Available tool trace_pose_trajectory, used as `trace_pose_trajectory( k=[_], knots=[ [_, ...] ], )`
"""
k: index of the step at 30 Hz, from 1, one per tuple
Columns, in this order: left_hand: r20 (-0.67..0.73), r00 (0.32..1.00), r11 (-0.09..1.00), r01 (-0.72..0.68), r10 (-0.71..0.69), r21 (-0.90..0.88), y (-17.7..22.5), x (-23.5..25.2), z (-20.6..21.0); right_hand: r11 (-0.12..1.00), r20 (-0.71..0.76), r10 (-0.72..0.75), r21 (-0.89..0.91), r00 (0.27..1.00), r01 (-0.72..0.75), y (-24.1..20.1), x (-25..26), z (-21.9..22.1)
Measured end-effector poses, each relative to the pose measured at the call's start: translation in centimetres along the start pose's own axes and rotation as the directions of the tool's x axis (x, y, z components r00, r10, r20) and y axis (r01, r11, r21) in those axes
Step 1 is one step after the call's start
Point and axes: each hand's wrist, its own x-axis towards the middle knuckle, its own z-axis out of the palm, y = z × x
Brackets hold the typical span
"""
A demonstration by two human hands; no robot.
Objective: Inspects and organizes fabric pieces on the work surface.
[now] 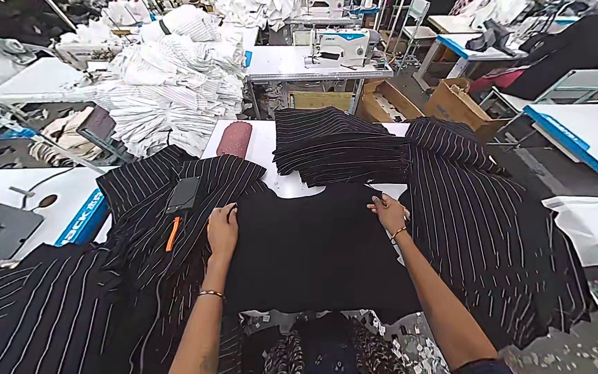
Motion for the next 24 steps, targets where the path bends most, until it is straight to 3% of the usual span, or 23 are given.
trace_pose_trajectory(
  k=[1, 3, 5, 7, 8, 10, 11, 17, 21, 24],
  knots=[
    [0.020, 0.998, 0.996, -0.056, 0.054, 0.071, 1.0, -0.4, 0.7, 0.997, -0.006, -0.074, -0.034, 0.997, 0.074, 0.2, 0.0, 1.0],
    [0.134, 0.948, 0.943, -0.306, 0.288, 0.134, 3.0, -3.9, 2.7, 0.949, 0.084, -0.280, -0.125, 0.956, 0.289, 0.0, -2.0, 2.6],
    [0.331, 0.801, 0.835, -0.546, 0.499, 0.064, 3.8, -10.1, 5.2, 0.857, 0.263, -0.453, -0.135, 0.852, 0.497, -0.1, -6.6, 4.8],
    [0.536, 0.678, 0.815, -0.578, 0.503, -0.034, 3.6, -15.6, 7.4, 0.795, 0.511, -0.476, -0.098, 0.716, 0.598, -0.4, -12.2, 6.6],
    [0.599, 0.652, 0.826, -0.563, 0.465, -0.029, 3.5, -17.3, 7.9, 0.781, 0.625, -0.441, -0.086, 0.644, 0.619, -0.3, -14.6, 7.4],
    [0.610, 0.669, 0.846, -0.532, 0.425, -0.005, 3.3, -18.4, 7.9, 0.766, 0.786, -0.324, -0.108, 0.527, 0.633, -0.3, -17.5, 8.7],
    [0.627, 0.675, 0.863, -0.506, 0.390, 0.008, 3.4, -18.4, 7.5, 0.760, 0.816, -0.278, -0.135, 0.506, 0.635, -0.2, -18.1, 9.0],
    [0.504, 0.791, 0.886, -0.453, 0.347, 0.101, 3.4, -18.4, 5.9, 0.715, 0.799, -0.193, -0.283, 0.569, 0.639, 0.9, -18.0, 6.5],
    [0.776, 0.629, 0.964, -0.230, 0.046, 0.130, 8.3, -13.2, 3.0, 0.756, 0.798, -0.086, -0.338, 0.597, 0.561, -1.4, -16.3, 5.5],
    [0.775, 0.631, 0.964, -0.177, -0.043, 0.197, 9.9, -7.6, 3.7, 0.723, 0.778, -0.024, -0.420, 0.627, 0.548, -3.5, -10.1, 4.9]
  ],
)
